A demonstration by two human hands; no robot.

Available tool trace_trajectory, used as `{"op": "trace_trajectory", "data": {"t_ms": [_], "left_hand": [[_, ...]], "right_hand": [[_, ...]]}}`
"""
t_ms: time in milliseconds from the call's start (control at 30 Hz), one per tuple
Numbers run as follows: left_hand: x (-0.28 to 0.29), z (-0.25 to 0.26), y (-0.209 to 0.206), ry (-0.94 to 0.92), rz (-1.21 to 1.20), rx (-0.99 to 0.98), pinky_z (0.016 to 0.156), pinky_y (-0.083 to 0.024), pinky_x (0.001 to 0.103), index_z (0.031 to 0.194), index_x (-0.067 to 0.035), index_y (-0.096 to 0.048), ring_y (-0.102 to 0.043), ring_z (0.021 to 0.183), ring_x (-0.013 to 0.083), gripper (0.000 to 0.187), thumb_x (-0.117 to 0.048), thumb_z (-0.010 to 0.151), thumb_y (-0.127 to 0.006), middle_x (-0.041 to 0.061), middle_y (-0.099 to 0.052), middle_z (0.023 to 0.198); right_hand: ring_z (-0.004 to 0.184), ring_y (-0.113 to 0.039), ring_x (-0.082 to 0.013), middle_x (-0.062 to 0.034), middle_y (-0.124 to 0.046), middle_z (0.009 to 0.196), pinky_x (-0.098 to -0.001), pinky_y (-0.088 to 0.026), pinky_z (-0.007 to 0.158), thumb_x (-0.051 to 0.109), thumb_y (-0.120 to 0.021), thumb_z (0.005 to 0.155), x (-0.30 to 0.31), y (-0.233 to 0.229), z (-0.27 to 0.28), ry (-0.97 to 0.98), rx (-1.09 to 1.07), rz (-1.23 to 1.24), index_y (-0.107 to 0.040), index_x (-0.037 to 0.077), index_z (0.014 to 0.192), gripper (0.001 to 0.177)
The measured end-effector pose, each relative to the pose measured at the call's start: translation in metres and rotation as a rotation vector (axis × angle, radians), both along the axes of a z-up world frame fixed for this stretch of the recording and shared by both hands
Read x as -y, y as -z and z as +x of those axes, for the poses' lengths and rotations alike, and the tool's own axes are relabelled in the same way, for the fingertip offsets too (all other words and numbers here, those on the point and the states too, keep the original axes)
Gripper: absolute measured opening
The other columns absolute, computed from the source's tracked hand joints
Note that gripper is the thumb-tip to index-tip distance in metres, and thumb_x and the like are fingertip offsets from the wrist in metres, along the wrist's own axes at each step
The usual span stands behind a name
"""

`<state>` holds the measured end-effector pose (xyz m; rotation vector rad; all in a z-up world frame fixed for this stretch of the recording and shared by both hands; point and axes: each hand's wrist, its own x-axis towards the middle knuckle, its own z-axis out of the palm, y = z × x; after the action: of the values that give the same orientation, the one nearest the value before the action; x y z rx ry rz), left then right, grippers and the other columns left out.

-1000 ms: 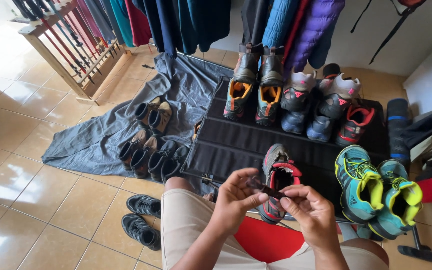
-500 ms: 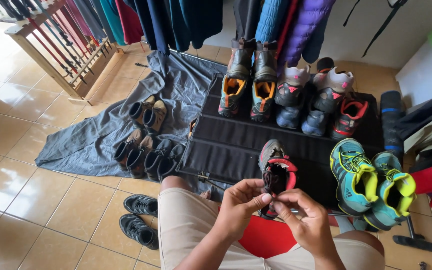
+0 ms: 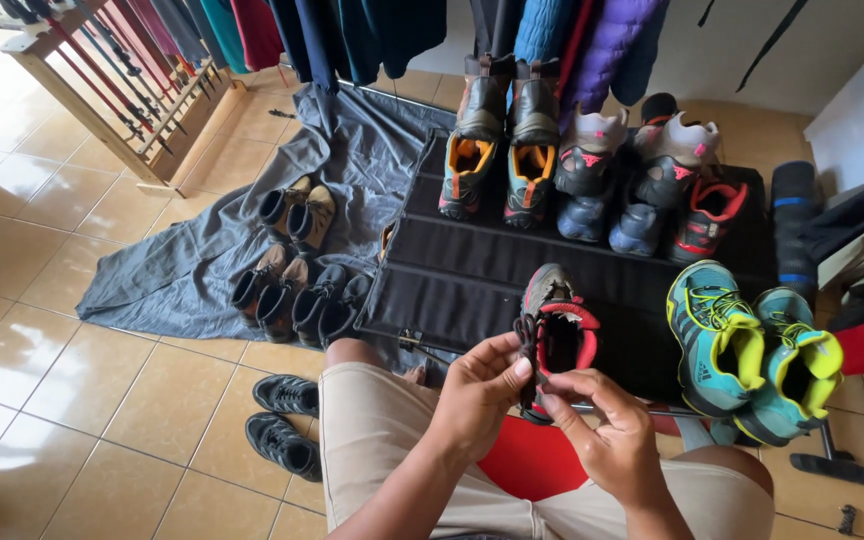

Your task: The person is cleaning and adjusting the laces of various pairs of shoes in a laundry shop environment.

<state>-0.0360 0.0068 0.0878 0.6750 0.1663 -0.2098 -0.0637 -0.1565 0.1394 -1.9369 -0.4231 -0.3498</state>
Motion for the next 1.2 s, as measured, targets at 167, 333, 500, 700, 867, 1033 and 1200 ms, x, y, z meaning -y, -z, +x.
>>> {"op": "trace_trajectory", "data": {"t_ms": [167, 333, 500, 700, 867, 1033, 1200], "left_hand": [[0.001, 0.002, 0.003, -0.079, 0.01, 0.04, 0.071, -0.056, 0.026, 0.118, 0.0, -0.068, -0.069, 0.081, 0.0151, 0.034, 0.002, 0.086, -0.077, 0.01, -0.075, 0.095], [0.007, -0.001, 0.003, -0.185, 0.097, 0.053, 0.076, -0.055, 0.025, 0.108, -0.001, -0.069, -0.064, 0.079, 0.0121, 0.031, 0.005, 0.08, -0.083, 0.005, -0.069, 0.085], [0.007, -0.005, -0.011, -0.141, 0.158, 0.162, 0.075, -0.055, 0.026, 0.107, -0.002, -0.068, -0.069, 0.085, 0.0134, 0.028, 0.001, 0.083, -0.082, 0.007, -0.075, 0.094], [0.012, -0.007, -0.011, -0.18, 0.159, 0.15, 0.082, -0.061, 0.03, 0.113, 0.003, -0.068, -0.074, 0.091, 0.0198, 0.033, 0.006, 0.082, -0.08, 0.016, -0.078, 0.1], [0.016, -0.006, -0.006, -0.186, 0.151, 0.084, 0.082, -0.062, 0.034, 0.111, 0.003, -0.069, -0.075, 0.088, 0.0241, 0.029, 0.006, 0.084, -0.078, 0.021, -0.078, 0.097], [0.01, -0.003, -0.013, -0.171, 0.145, 0.09, 0.075, -0.063, 0.034, 0.111, 0.003, -0.069, -0.076, 0.082, 0.0248, 0.021, 0.004, 0.09, -0.073, 0.019, -0.077, 0.092], [0.007, -0.005, -0.024, -0.126, 0.164, 0.093, 0.077, -0.063, 0.037, 0.112, 0.006, -0.07, -0.075, 0.08, 0.0292, 0.02, 0.0, 0.093, -0.069, 0.021, -0.076, 0.093]], "right_hand": [[0.083, -0.072, -0.0123, -0.0028, -0.076, 0.093, -0.0245, -0.06, 0.081, 0.011, -0.081, 0.082, -0.007, 0.013, -0.007, -0.028, 0.007, 0.003, -0.071, 0.009, 0.105, 0.025], [0.067, -0.073, -0.0111, -0.0011, -0.077, 0.079, -0.0257, -0.062, 0.071, 0.019, -0.089, 0.075, -0.014, 0.033, -0.008, 0.067, 0.033, -0.077, -0.067, 0.01, 0.103, 0.036], [0.074, -0.075, -0.0133, -0.0047, -0.076, 0.085, -0.0273, -0.062, 0.076, 0.009, -0.078, 0.085, -0.018, 0.037, -0.008, 0.131, 0.134, -0.085, -0.067, 0.005, 0.114, 0.031], [0.079, -0.079, -0.0166, -0.0057, -0.078, 0.087, -0.0294, -0.063, 0.075, 0.01, -0.072, 0.089, -0.014, 0.042, -0.009, 0.086, 0.061, -0.084, -0.057, 0.007, 0.127, 0.041], [0.076, -0.079, -0.0177, -0.0072, -0.076, 0.082, -0.03, -0.062, 0.073, 0.007, -0.071, 0.089, -0.015, 0.039, -0.011, 0.064, 0.089, -0.073, -0.056, 0.005, 0.122, 0.036], [0.078, -0.08, -0.0182, -0.0092, -0.076, 0.083, -0.03, -0.064, 0.073, 0.011, -0.069, 0.09, -0.017, 0.044, -0.015, 0.044, 0.039, -0.077, -0.059, 0.005, 0.117, 0.03], [0.086, -0.082, -0.019, -0.009, -0.078, 0.09, -0.0299, -0.064, 0.08, 0.013, -0.07, 0.089, -0.016, 0.049, -0.016, 0.06, -0.005, -0.077, -0.059, 0.005, 0.117, 0.031]]}}
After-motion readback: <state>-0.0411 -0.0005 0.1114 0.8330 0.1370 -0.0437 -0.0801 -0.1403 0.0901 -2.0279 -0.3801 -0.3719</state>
